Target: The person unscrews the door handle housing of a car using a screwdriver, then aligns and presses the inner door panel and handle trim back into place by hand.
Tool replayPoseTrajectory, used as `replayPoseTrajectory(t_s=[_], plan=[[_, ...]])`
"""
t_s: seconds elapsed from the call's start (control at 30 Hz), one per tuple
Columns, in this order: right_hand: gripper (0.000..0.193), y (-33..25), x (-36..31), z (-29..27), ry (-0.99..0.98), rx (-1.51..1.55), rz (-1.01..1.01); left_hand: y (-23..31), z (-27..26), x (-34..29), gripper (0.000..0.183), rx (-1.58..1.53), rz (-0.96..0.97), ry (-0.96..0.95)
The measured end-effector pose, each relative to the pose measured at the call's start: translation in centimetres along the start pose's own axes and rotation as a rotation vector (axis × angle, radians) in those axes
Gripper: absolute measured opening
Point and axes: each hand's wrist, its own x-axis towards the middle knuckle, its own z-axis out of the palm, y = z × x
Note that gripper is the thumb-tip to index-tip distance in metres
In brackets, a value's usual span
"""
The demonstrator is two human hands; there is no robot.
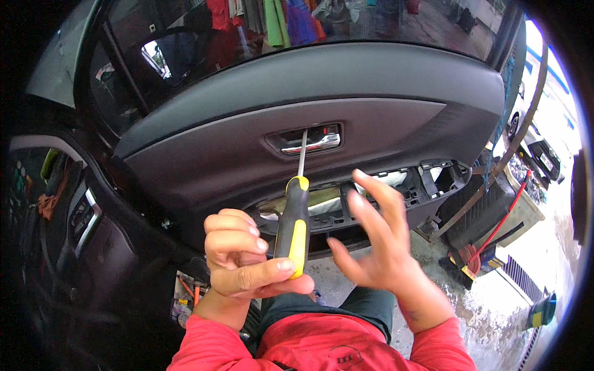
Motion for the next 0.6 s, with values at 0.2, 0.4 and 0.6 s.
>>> replayPoseTrajectory(t_s=[0.2, 0.4, 0.6], plan=[[0.047, -4.2, 4.1, -3.0, -0.236, -0.167, -0.491, 0.3, 1.8, 0.2, 0.038, -0.237, -0.129, -0.014], [0.033, -3.3, 3.2, -3.1, -0.333, -0.257, -0.618, -1.9, 2.4, -3.2, 0.035, -0.641, -0.234, -0.047], [0.037, -5.2, 6.6, -6.1, -0.517, -0.462, -0.712, -6.0, 2.4, -6.1, 0.026, -0.128, -0.564, -0.312]])
